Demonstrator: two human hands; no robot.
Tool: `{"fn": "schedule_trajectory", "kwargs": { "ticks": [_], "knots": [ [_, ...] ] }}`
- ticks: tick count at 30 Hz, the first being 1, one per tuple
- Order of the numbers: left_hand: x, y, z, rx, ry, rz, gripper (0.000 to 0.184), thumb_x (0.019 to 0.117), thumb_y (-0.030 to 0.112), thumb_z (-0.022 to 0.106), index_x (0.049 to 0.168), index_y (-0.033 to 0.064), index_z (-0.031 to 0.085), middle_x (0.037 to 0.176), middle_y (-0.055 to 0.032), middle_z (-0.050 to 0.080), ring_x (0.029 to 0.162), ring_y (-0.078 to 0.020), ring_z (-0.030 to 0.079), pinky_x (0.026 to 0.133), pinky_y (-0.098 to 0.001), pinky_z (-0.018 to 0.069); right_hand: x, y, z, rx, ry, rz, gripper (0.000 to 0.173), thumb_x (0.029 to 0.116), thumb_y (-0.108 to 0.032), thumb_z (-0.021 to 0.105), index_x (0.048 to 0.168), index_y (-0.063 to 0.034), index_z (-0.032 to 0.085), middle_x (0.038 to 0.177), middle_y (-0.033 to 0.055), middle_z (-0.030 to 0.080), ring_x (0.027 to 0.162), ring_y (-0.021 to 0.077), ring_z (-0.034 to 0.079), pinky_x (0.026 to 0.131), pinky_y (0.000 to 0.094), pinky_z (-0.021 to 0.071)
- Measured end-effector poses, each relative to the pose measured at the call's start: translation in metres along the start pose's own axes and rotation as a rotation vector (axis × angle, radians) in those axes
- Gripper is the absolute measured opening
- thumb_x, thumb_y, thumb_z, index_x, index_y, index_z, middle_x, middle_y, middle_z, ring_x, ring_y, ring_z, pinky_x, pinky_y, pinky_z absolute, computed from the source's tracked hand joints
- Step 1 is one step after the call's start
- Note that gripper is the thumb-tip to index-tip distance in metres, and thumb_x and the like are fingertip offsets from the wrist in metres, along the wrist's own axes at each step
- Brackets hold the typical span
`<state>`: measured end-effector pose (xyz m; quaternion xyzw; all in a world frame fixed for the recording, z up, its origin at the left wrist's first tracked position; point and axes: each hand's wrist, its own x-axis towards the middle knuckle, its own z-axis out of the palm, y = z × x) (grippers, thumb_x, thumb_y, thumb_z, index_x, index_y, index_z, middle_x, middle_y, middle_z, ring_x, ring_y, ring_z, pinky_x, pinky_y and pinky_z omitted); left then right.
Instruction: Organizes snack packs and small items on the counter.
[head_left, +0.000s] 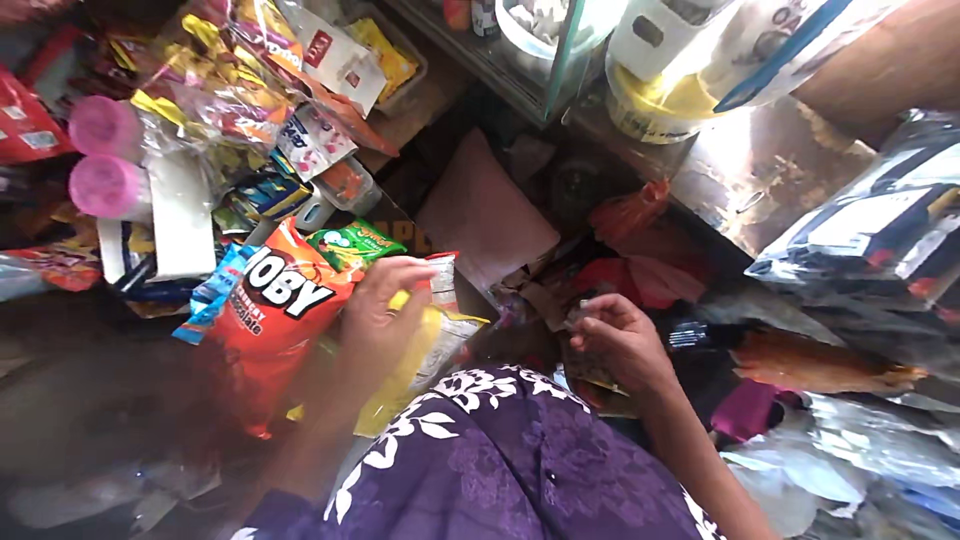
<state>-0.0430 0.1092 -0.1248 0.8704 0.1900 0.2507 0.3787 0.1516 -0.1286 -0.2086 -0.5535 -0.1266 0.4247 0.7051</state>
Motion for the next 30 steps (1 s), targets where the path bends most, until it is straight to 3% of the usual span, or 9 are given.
{"fn": "schedule_trajectory", "kwargs": {
  "ticks": [4, 8, 11, 20, 26, 30],
  "knots": [
    [0.015, 0.015, 0.011, -0.050, -0.231, 0.241, 0.026, 0.0991, 0.014, 0.060, 0.118, -0.0013, 0.071, 0.116, -0.0143, 0.069, 0.112, -0.0178, 0.066, 0.099, -0.0310, 0.0531, 0.012, -0.028, 0.048, 0.006, -0.336, -0.029, 0.019, 0.0915, 0.001, 0.064, 0.105, -0.0122, 0.063, 0.083, -0.0031, 0.073, 0.068, 0.0069, 0.070, 0.065, 0.0234, 0.0607],
    [0.026, 0.027, 0.003, -0.167, -0.277, 0.379, 0.019, 0.0985, 0.014, 0.063, 0.100, -0.0001, 0.076, 0.106, -0.0105, 0.073, 0.113, -0.0166, 0.067, 0.102, -0.0289, 0.0519, 0.020, -0.055, 0.072, 0.109, -0.571, -0.069, 0.018, 0.0931, -0.004, 0.068, 0.104, -0.0170, 0.063, 0.084, -0.0003, 0.075, 0.066, 0.0049, 0.069, 0.062, 0.0182, 0.0576],
    [0.025, 0.029, -0.004, -0.267, -0.266, 0.420, 0.018, 0.0992, 0.015, 0.065, 0.099, -0.0016, 0.072, 0.103, -0.0096, 0.073, 0.110, -0.0138, 0.068, 0.101, -0.0287, 0.0537, 0.022, -0.060, 0.078, 0.194, -0.683, -0.053, 0.019, 0.0931, -0.008, 0.071, 0.107, -0.0191, 0.064, 0.085, 0.0012, 0.075, 0.065, 0.0040, 0.068, 0.059, 0.0163, 0.0559],
    [0.021, 0.027, -0.006, -0.333, -0.235, 0.446, 0.019, 0.0999, 0.019, 0.065, 0.094, 0.0011, 0.069, 0.101, -0.0077, 0.071, 0.113, -0.0122, 0.066, 0.103, -0.0275, 0.0520, 0.017, -0.054, 0.091, 0.311, -0.849, 0.060, 0.019, 0.0934, -0.010, 0.071, 0.109, -0.0193, 0.065, 0.089, 0.0000, 0.075, 0.066, 0.0023, 0.068, 0.059, 0.0150, 0.0539],
    [0.019, 0.027, -0.008, -0.237, -0.208, 0.456, 0.022, 0.0998, 0.021, 0.064, 0.086, 0.0036, 0.070, 0.102, -0.0078, 0.067, 0.122, -0.0175, 0.060, 0.111, -0.0325, 0.0463, 0.012, -0.061, 0.093, 0.005, -0.852, -0.042, 0.018, 0.1018, -0.019, 0.062, 0.117, -0.0136, 0.070, 0.094, -0.0043, 0.076, 0.074, 0.0029, 0.070, 0.067, 0.0194, 0.0587],
    [0.017, 0.029, -0.008, -0.186, -0.200, 0.479, 0.024, 0.0996, 0.025, 0.065, 0.084, 0.0069, 0.071, 0.106, -0.0079, 0.066, 0.130, -0.0207, 0.053, 0.114, -0.0329, 0.0419, 0.013, -0.062, 0.095, -0.080, -0.891, -0.091, 0.018, 0.1042, -0.021, 0.058, 0.112, -0.0113, 0.072, 0.093, -0.0060, 0.076, 0.076, 0.0023, 0.070, 0.070, 0.0201, 0.0592]
  ]
}}
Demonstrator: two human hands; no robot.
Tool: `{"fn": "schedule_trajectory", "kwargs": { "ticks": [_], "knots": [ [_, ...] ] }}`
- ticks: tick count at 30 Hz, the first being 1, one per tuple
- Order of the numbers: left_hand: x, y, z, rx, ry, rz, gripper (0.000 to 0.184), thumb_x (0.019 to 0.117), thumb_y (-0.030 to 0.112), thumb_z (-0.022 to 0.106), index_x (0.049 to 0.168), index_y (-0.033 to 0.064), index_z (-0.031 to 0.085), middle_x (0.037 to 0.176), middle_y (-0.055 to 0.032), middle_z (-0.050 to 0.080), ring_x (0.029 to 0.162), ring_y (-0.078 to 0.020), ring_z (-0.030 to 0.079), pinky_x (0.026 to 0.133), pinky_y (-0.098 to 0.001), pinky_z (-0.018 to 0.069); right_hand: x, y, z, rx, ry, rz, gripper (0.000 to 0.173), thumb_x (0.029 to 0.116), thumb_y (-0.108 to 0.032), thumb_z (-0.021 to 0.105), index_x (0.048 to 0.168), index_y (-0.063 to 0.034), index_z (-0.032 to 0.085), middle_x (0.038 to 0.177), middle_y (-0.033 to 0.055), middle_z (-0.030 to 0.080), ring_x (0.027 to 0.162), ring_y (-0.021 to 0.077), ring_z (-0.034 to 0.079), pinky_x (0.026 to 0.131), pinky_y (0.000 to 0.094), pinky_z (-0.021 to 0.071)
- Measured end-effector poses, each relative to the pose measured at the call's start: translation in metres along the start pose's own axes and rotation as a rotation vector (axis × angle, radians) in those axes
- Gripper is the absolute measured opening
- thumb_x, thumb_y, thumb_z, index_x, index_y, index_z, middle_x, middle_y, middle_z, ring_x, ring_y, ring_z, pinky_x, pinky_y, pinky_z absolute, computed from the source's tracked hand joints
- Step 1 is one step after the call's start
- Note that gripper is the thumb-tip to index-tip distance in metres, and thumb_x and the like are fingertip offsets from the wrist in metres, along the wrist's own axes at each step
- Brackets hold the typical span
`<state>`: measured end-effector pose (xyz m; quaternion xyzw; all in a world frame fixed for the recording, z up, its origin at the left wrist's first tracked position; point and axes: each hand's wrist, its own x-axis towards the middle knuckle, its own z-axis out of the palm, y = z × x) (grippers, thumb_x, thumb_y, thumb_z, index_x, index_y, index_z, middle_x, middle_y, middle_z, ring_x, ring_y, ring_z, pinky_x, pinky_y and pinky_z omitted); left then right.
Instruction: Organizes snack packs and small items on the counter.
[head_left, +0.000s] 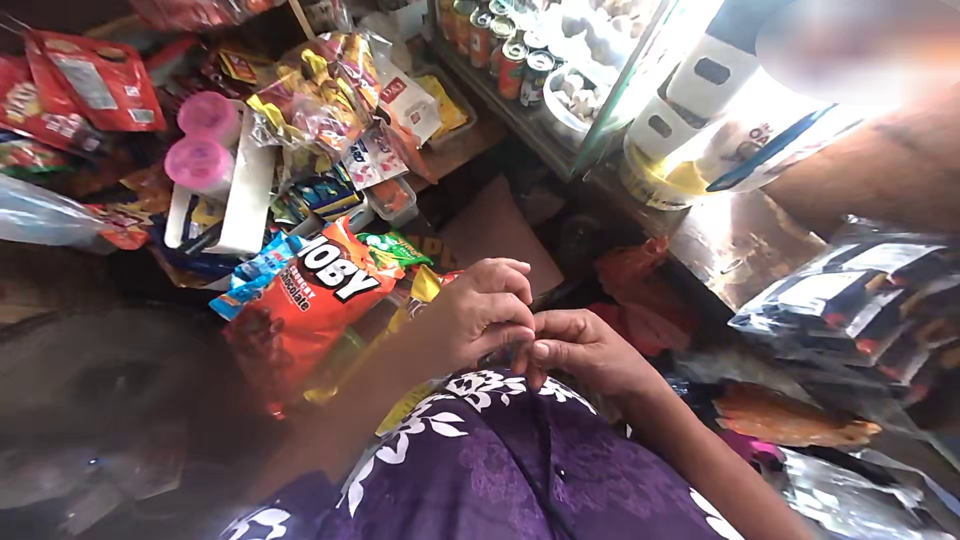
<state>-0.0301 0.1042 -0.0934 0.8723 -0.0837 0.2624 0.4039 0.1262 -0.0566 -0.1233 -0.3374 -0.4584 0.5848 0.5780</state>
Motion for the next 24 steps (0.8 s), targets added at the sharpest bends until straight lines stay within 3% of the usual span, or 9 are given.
{"fn": "schedule_trajectory", "kwargs": {
  "ticks": [8, 13, 24],
  "knots": [
    [-0.006, -0.001, 0.003, -0.079, 0.031, -0.030, 0.024, 0.0983, 0.024, 0.067, 0.082, 0.0071, 0.072, 0.109, -0.0083, 0.066, 0.136, -0.0236, 0.048, 0.116, -0.0359, 0.0394, 0.004, 0.002, 0.000, 0.052, -0.011, 0.031, 0.014, 0.1023, -0.019, 0.061, 0.107, -0.0126, 0.073, 0.092, -0.0040, 0.076, 0.076, 0.0043, 0.071, 0.070, 0.0215, 0.0603],
    [-0.011, 0.000, 0.003, -0.081, 0.063, -0.072, 0.024, 0.0983, 0.023, 0.067, 0.083, 0.0057, 0.072, 0.111, -0.0088, 0.066, 0.136, -0.0220, 0.049, 0.116, -0.0346, 0.0399, 0.005, 0.002, 0.003, 0.029, -0.008, 0.046, 0.020, 0.1049, -0.018, 0.055, 0.108, -0.0104, 0.073, 0.093, -0.0031, 0.077, 0.076, 0.0049, 0.071, 0.071, 0.0224, 0.0603],
    [-0.021, 0.004, 0.010, -0.079, 0.091, -0.096, 0.022, 0.0981, 0.019, 0.066, 0.083, 0.0031, 0.071, 0.106, -0.0101, 0.066, 0.131, -0.0223, 0.053, 0.114, -0.0338, 0.0422, 0.004, 0.013, 0.008, 0.149, 0.008, 0.069, 0.016, 0.1027, -0.016, 0.059, 0.105, -0.0113, 0.075, 0.092, -0.0001, 0.077, 0.074, 0.0069, 0.072, 0.070, 0.0230, 0.0610]
  ]
}}
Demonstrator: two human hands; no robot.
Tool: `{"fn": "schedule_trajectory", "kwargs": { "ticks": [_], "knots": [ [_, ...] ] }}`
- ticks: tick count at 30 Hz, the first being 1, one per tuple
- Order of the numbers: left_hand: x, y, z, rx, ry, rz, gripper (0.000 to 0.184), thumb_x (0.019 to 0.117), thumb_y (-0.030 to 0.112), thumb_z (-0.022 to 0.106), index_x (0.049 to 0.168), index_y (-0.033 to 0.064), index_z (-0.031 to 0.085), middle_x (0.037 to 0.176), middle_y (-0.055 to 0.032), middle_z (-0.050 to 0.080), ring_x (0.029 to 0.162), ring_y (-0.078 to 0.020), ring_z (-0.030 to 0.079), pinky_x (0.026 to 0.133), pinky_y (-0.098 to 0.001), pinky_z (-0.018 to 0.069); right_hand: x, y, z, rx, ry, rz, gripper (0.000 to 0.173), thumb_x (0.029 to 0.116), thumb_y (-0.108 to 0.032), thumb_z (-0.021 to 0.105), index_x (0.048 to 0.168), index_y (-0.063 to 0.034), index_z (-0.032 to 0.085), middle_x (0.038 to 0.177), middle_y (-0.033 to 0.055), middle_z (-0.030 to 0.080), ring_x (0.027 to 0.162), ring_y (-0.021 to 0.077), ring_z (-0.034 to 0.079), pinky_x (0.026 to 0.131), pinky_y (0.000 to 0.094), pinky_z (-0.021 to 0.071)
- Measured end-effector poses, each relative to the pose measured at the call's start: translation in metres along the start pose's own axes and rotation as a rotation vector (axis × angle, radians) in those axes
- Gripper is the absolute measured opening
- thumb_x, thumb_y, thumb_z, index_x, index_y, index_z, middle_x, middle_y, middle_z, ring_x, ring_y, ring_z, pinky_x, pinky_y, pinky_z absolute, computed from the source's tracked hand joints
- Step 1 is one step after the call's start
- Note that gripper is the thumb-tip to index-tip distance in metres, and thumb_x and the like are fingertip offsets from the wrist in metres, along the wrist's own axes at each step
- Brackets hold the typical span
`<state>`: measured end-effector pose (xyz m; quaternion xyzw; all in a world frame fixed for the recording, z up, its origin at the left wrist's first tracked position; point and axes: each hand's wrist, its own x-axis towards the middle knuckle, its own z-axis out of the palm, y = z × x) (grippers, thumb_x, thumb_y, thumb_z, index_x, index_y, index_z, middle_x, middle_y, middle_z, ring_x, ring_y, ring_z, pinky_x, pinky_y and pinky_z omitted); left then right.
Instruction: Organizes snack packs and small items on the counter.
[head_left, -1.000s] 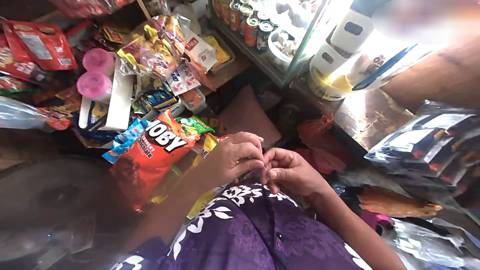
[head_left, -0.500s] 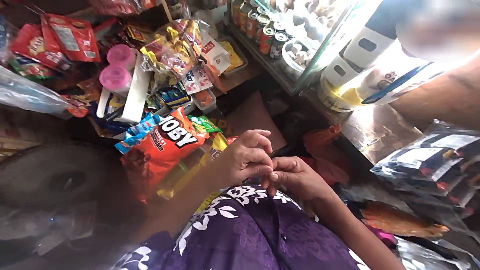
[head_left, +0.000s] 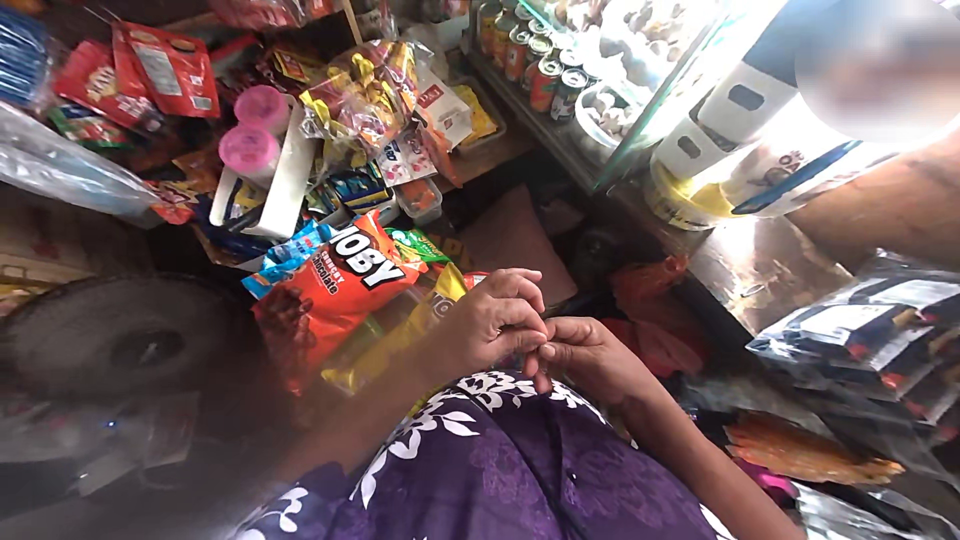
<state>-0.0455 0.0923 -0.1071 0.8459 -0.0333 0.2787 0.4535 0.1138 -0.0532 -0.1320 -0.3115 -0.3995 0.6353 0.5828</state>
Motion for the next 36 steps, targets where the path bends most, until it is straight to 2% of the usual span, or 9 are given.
{"fn": "schedule_trajectory", "kwargs": {
  "ticks": [3, 6, 11, 14, 17, 24, 30, 33, 36],
  "knots": [
    [-0.007, -0.002, 0.002, -0.032, 0.077, -0.023, 0.022, 0.0981, 0.023, 0.067, 0.090, 0.0026, 0.072, 0.108, -0.0091, 0.067, 0.129, -0.0189, 0.056, 0.111, -0.0320, 0.0454, -0.002, -0.001, 0.001, 0.026, 0.052, -0.015, 0.019, 0.1031, -0.014, 0.057, 0.110, -0.0102, 0.074, 0.093, 0.0016, 0.077, 0.075, 0.0083, 0.072, 0.070, 0.0245, 0.0609],
    [-0.016, 0.000, -0.006, 0.075, 0.134, -0.107, 0.035, 0.1007, 0.030, 0.062, 0.112, -0.0008, 0.072, 0.117, -0.0131, 0.068, 0.125, -0.0196, 0.060, 0.106, -0.0333, 0.0491, -0.008, 0.000, -0.003, 0.100, 0.050, -0.060, 0.022, 0.1019, -0.019, 0.062, 0.118, -0.0111, 0.075, 0.098, 0.0049, 0.078, 0.078, 0.0094, 0.073, 0.071, 0.0241, 0.0611],
    [-0.023, -0.009, -0.041, 0.428, 0.088, -0.500, 0.030, 0.1021, 0.018, 0.060, 0.124, -0.0002, 0.069, 0.122, -0.0195, 0.066, 0.111, -0.0297, 0.066, 0.093, -0.0453, 0.0557, -0.031, 0.016, -0.013, 0.052, 0.006, -0.124, 0.014, 0.0969, -0.030, 0.069, 0.104, -0.0234, 0.079, 0.104, -0.0023, 0.077, 0.080, 0.0051, 0.072, 0.069, 0.0207, 0.0599],
    [-0.025, -0.022, -0.053, 0.492, -0.044, -0.802, 0.040, 0.1041, 0.021, 0.059, 0.137, -0.0020, 0.060, 0.133, -0.0242, 0.061, 0.120, -0.0380, 0.062, 0.103, -0.0560, 0.0491, -0.047, 0.021, -0.019, -0.130, -0.043, -0.142, 0.010, 0.0953, -0.030, 0.071, 0.099, -0.0251, 0.079, 0.109, -0.0060, 0.075, 0.091, 0.0054, 0.071, 0.078, 0.0230, 0.0601],
    [-0.033, -0.048, -0.052, 0.466, -0.075, -0.863, 0.046, 0.1058, 0.023, 0.055, 0.140, -0.0071, 0.055, 0.136, -0.0288, 0.059, 0.130, -0.0419, 0.057, 0.111, -0.0575, 0.0418, -0.058, 0.018, -0.022, -0.398, -0.125, -0.170, 0.015, 0.0967, -0.034, 0.069, 0.093, -0.0198, 0.075, 0.111, -0.0057, 0.073, 0.110, 0.0063, 0.066, 0.096, 0.0250, 0.0539],
    [-0.019, -0.042, -0.058, 0.328, -0.179, -0.934, 0.050, 0.1100, 0.025, 0.047, 0.149, -0.0047, 0.045, 0.145, -0.0257, 0.055, 0.136, -0.0375, 0.053, 0.116, -0.0530, 0.0369, -0.065, 0.007, -0.029, -0.508, -0.308, -0.140, 0.020, 0.0976, -0.033, 0.068, 0.088, -0.0152, 0.071, 0.111, -0.0043, 0.069, 0.114, 0.0045, 0.061, 0.098, 0.0214, 0.0502],
    [-0.019, -0.054, -0.058, 0.148, -0.126, -0.945, 0.046, 0.1114, 0.025, 0.042, 0.147, -0.0038, 0.048, 0.144, -0.0250, 0.056, 0.136, -0.0354, 0.053, 0.116, -0.0516, 0.0366, -0.060, 0.014, -0.028, -0.470, -0.199, -0.130, 0.013, 0.0946, -0.033, 0.072, 0.094, -0.0202, 0.074, 0.092, -0.0106, 0.069, 0.095, -0.0023, 0.063, 0.087, 0.0169, 0.0519],
    [-0.022, -0.061, -0.047, 0.206, -0.091, -0.911, 0.037, 0.1085, 0.021, 0.050, 0.131, -0.0071, 0.061, 0.125, -0.0278, 0.065, 0.119, -0.0387, 0.063, 0.105, -0.0552, 0.0450, -0.059, 0.019, -0.026, -0.444, -0.073, -0.109, 0.010, 0.0931, -0.032, 0.073, 0.096, -0.0232, 0.076, 0.094, -0.0135, 0.072, 0.094, -0.0043, 0.065, 0.085, 0.0154, 0.0537],
    [-0.026, -0.052, -0.038, 0.260, 0.016, -0.849, 0.025, 0.1056, 0.016, 0.055, 0.110, -0.0052, 0.068, 0.101, -0.0217, 0.069, 0.095, -0.0321, 0.067, 0.088, -0.0517, 0.0515, -0.059, 0.023, -0.024, -0.411, 0.088, -0.049, 0.007, 0.0898, -0.028, 0.076, 0.094, -0.0227, 0.077, 0.091, -0.0124, 0.072, 0.085, -0.0039, 0.066, 0.077, 0.0153, 0.0554]
  ]
}}
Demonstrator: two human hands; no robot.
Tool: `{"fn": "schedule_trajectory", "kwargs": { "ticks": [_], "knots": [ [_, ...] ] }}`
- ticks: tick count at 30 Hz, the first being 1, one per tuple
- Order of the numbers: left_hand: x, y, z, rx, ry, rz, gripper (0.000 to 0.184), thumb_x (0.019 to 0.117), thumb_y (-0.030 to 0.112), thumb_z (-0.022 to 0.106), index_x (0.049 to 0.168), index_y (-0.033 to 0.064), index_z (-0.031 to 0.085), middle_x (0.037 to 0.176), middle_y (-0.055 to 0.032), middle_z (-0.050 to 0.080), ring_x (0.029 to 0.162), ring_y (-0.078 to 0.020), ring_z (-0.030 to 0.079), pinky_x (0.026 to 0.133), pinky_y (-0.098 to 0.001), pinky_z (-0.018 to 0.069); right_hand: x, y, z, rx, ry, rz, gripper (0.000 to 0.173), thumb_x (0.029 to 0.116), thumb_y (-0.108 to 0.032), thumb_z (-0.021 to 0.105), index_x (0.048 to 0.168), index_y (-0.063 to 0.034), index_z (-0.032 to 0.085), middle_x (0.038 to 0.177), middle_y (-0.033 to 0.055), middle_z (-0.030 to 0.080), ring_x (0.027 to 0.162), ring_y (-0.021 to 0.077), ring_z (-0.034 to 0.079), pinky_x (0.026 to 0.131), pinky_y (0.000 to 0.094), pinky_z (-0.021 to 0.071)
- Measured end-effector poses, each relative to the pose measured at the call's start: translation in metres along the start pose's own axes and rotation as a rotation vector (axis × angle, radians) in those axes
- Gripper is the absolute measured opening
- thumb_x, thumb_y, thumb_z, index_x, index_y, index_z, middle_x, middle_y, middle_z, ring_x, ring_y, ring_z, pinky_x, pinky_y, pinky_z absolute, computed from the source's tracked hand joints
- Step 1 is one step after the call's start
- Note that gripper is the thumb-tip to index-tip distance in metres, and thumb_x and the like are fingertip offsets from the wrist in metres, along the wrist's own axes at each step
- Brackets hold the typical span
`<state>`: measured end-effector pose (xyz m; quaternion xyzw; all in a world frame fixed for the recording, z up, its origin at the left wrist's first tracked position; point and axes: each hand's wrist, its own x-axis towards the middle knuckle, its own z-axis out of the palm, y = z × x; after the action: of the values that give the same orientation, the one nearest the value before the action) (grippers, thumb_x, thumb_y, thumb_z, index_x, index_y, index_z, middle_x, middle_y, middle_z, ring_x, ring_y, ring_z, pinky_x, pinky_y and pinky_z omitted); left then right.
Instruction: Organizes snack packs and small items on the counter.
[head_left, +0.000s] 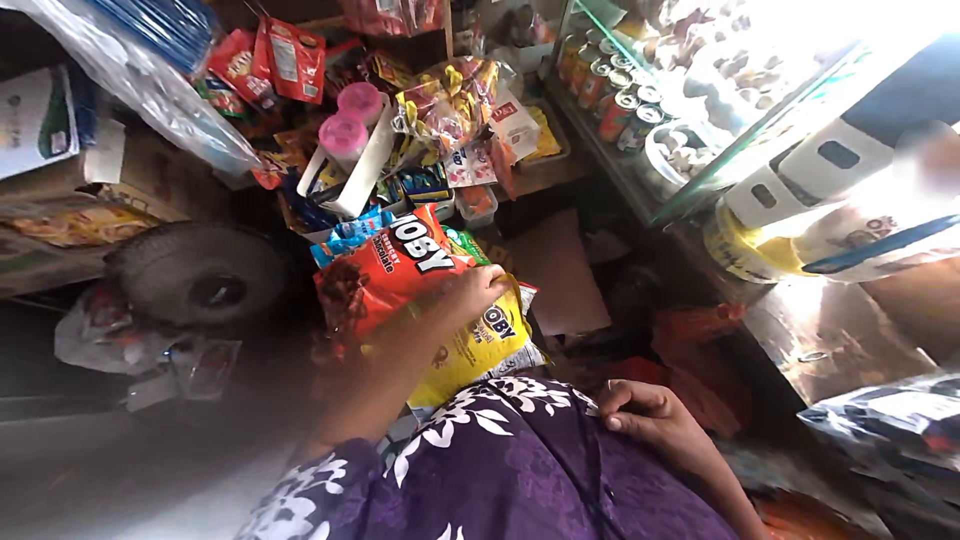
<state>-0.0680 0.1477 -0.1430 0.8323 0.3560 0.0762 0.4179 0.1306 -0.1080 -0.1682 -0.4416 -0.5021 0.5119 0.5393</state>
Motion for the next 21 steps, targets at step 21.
{"fn": "schedule_trajectory", "kwargs": {
  "ticks": [21],
  "knots": [
    [-0.018, 0.088, -0.105, -1.223, -0.113, 1.302, 0.020, 0.0996, 0.022, 0.056, 0.103, 0.0144, 0.075, 0.106, -0.0081, 0.074, 0.115, -0.0338, 0.068, 0.103, -0.0543, 0.0532, -0.028, -0.031, -0.039, 0.072, 0.788, -0.232, 0.019, 0.0971, -0.013, 0.057, 0.095, -0.0243, 0.072, 0.079, -0.0112, 0.069, 0.065, -0.0026, 0.061, 0.061, 0.0139, 0.0524]
  ]
}}
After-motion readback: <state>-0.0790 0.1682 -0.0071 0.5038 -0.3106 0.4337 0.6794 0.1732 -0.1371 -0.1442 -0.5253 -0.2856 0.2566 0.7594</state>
